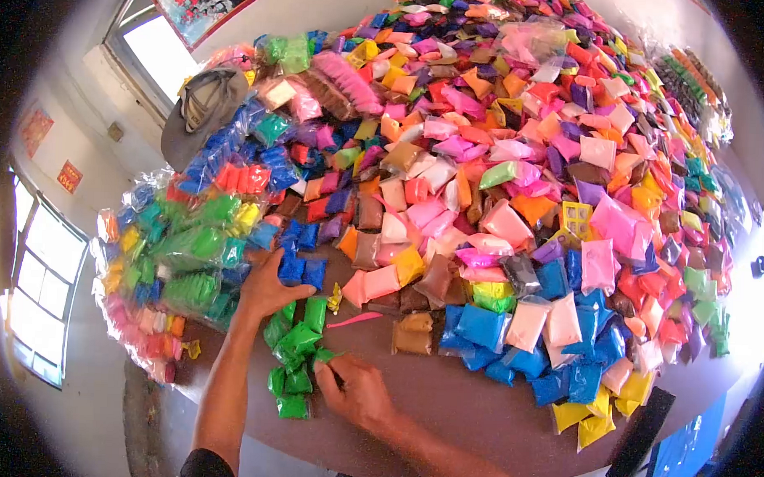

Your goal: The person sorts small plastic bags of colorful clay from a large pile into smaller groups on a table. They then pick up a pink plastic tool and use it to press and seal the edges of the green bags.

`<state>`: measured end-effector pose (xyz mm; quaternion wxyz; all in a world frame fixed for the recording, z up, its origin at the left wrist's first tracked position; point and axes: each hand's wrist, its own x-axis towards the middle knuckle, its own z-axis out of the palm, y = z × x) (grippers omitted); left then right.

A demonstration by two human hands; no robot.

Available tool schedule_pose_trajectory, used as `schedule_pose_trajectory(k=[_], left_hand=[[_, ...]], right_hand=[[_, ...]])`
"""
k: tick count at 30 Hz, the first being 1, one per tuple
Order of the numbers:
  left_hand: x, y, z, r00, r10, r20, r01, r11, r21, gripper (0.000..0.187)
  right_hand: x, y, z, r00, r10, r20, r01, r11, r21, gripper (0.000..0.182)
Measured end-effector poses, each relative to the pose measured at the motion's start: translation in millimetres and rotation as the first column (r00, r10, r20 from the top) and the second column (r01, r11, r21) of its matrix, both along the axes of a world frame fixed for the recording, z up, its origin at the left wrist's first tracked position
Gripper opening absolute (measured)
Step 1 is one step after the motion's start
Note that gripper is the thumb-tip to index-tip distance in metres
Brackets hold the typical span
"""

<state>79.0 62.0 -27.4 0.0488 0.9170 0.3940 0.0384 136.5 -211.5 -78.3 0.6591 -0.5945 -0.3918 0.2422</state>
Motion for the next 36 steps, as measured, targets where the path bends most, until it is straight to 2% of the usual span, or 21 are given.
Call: schedule_pose_trajectory(k=[7, 13, 16, 19, 22, 24, 25, 26, 27, 28, 29, 33, 36], left_hand=[[21, 1, 9, 0.999, 0.01, -0.045, -0.013, 0.998, -0.061, 0.128], [39, 25, -5, 0.994, -0.103, -0.036, 0.103, 0.995, 0.001, 0.136], [54, 34, -3, 0.996, -0.075, -0.051, 0.071, 0.995, -0.069, 0.134], [65, 42, 4, 0.989, -0.122, -0.083, 0.109, 0.983, -0.146, 0.124], [69, 43, 6, 0.993, -0.091, -0.079, 0.081, 0.989, -0.12, 0.107], [72, 56, -6, 0.999, -0.038, -0.035, 0.033, 0.99, -0.135, 0.089], [70, 61, -15, 0.994, -0.059, 0.094, 0.076, 0.981, -0.181, 0.078], [71, 60, -20, 0.99, 0.025, 0.142, 0.008, 0.975, -0.222, 0.07], [68, 70, -29, 0.988, -0.058, 0.141, 0.075, 0.99, -0.119, 0.061], [73, 42, -5, 0.984, 0.089, 0.156, -0.042, 0.959, -0.282, 0.056], [65, 47, -13, 0.963, 0.092, 0.251, -0.02, 0.961, -0.277, 0.054], [58, 6, 16, 0.942, 0.127, 0.311, -0.023, 0.948, -0.317, 0.051], [59, -24, 27, 0.956, 0.056, 0.289, 0.015, 0.971, -0.24, 0.049]], right_hand=[[0, 1, -1, 1.0, 0.009, -0.02, -0.009, 1.0, 0.015, 0.025], [-3, 4, -10, 1.0, 0.0, -0.009, 0.0, 1.0, -0.007, 0.024], [-4, 4, -9, 1.0, 0.002, -0.019, -0.003, 1.0, -0.008, 0.024], [-2, 3, -10, 0.999, 0.005, -0.037, -0.004, 1.0, 0.005, 0.026], [-5, 5, -10, 1.0, 0.016, -0.013, -0.016, 0.999, 0.042, 0.025], [-2, 5, -11, 1.0, 0.021, 0.019, -0.022, 0.999, 0.049, 0.027], [-5, 6, -12, 0.999, 0.021, 0.03, -0.022, 0.999, 0.032, 0.028], [-5, 5, -15, 0.999, 0.023, 0.042, -0.024, 1.0, 0.011, 0.03], [-6, 3, -17, 0.999, 0.001, 0.047, -0.002, 1.0, 0.02, 0.03], [-7, 4, -18, 0.999, -0.011, 0.053, 0.009, 0.999, 0.039, 0.031], [-7, 6, -18, 0.998, -0.014, 0.058, 0.01, 0.998, 0.067, 0.031], [-9, 6, -16, 0.998, -0.009, 0.058, 0.006, 0.999, 0.045, 0.029], [-12, 9, -23, 0.999, -0.005, 0.05, 0.003, 0.999, 0.038, 0.031]])
